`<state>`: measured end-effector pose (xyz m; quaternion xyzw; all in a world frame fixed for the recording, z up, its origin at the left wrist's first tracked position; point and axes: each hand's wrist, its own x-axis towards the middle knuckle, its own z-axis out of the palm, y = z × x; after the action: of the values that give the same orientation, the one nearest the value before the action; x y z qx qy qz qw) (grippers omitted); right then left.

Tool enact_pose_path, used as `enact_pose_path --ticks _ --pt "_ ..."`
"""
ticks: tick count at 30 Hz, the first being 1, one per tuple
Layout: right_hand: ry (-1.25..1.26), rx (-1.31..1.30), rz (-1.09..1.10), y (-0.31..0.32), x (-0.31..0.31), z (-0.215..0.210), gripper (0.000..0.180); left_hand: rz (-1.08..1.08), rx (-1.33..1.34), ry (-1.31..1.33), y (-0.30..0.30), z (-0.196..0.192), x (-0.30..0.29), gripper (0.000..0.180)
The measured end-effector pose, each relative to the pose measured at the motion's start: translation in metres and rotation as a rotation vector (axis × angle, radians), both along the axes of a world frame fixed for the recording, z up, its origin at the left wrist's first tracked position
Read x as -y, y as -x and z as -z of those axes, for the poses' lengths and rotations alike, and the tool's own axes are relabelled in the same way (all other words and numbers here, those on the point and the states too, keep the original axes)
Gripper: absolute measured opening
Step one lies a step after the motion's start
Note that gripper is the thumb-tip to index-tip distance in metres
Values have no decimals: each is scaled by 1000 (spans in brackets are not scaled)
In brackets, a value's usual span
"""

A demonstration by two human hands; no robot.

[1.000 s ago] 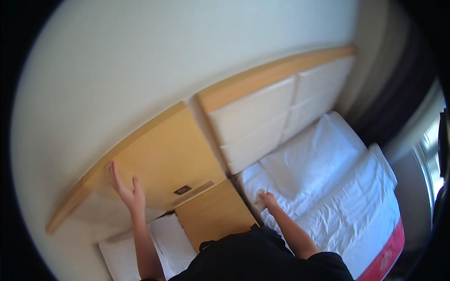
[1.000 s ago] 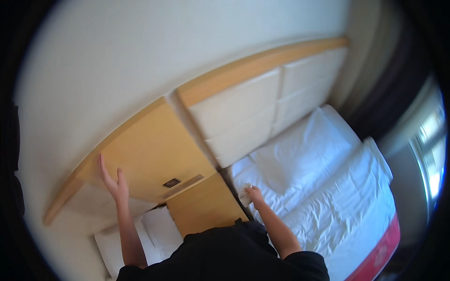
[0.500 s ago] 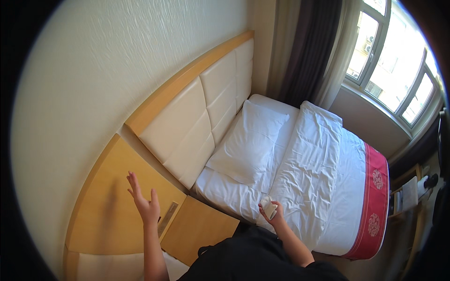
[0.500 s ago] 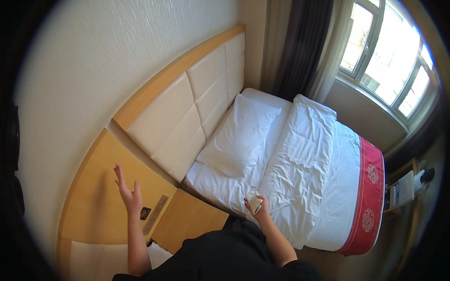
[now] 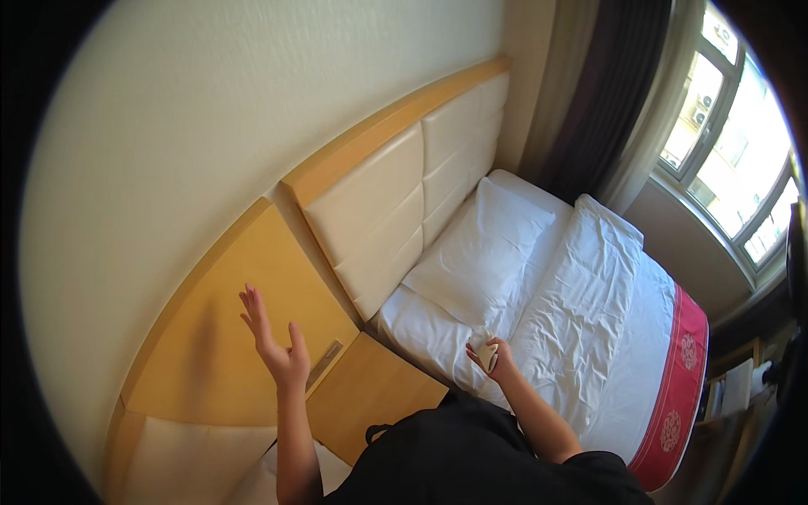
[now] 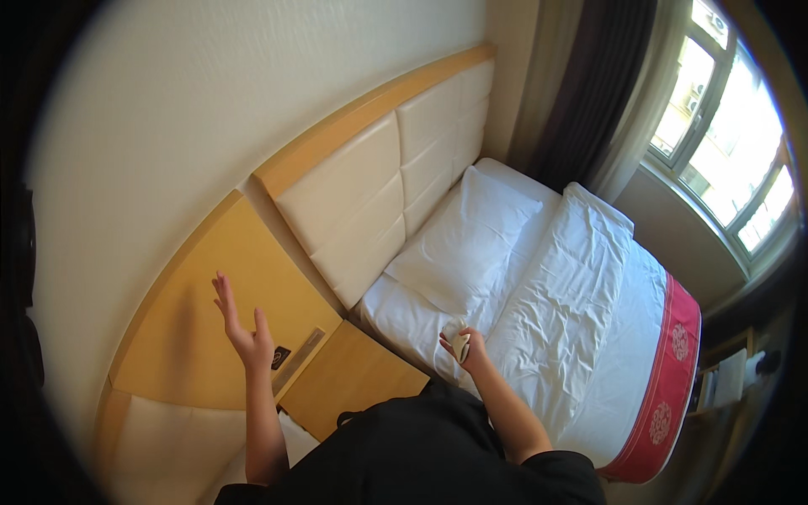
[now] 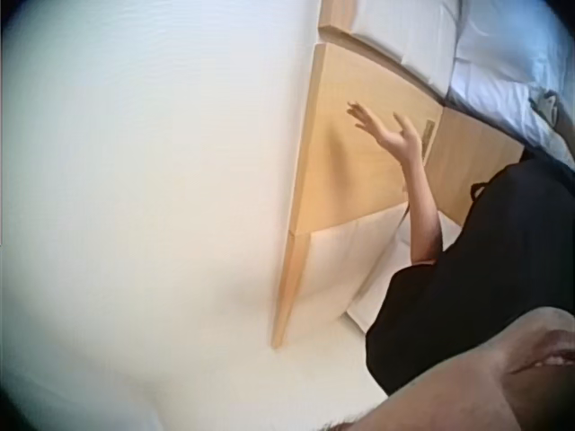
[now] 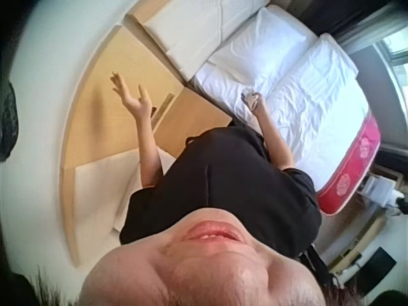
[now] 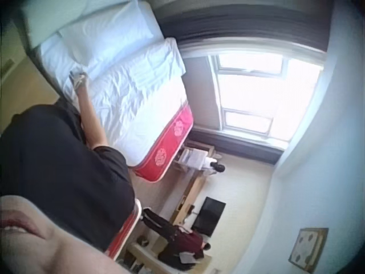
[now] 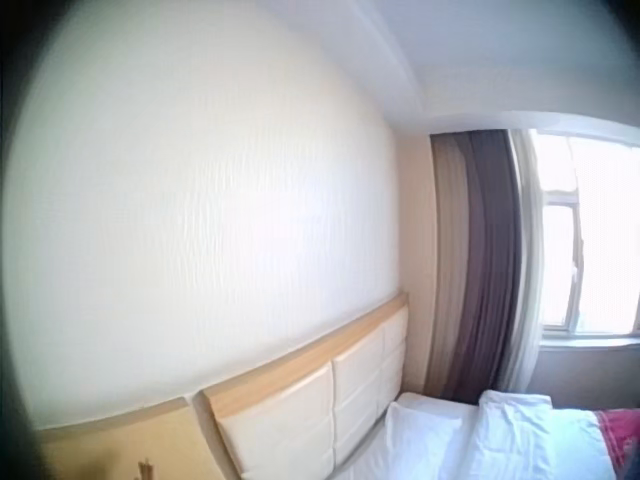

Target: The person wipes the headboard and nightstand with a cloth, then removes a landline telephone from the drawer. They wipe the telephone base, handset, and cord, then place the telephone back on the nightstand.

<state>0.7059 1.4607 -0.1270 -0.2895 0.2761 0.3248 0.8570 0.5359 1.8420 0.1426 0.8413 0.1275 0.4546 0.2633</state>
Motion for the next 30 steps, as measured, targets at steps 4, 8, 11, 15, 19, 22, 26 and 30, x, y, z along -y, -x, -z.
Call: enact_pose_path --ticks 4,8,11,15,19,22,26,30 --pt "116 135 -43 -34 -51 -34 64 -56 0 -174 -6 -16 -23 73" --pt "205 606 -24 -93 -136 -125 49 -143 43 -218 -8 -32 -51 61" --pt "361 1300 154 -124 -214 -244 40 -222 147 -260 -16 -45 -57 56" --pt "802 2086 498 -137 -301 -362 45 -225 191 -255 -37 -46 -51 56" --pt "914 2462 313 -129 -377 -347 44 -168 217 -271 -58 -45 -53 48" --pt "822 2384 250 -131 -390 -322 39 -169 245 -308 -83 -52 -64 44" --pt "877 2423 378 -130 -391 -323 33 -153 348 -350 -121 -72 -71 36" --pt "913 2457 511 -130 -405 -341 21 -142 386 -366 -159 -79 -76 31"
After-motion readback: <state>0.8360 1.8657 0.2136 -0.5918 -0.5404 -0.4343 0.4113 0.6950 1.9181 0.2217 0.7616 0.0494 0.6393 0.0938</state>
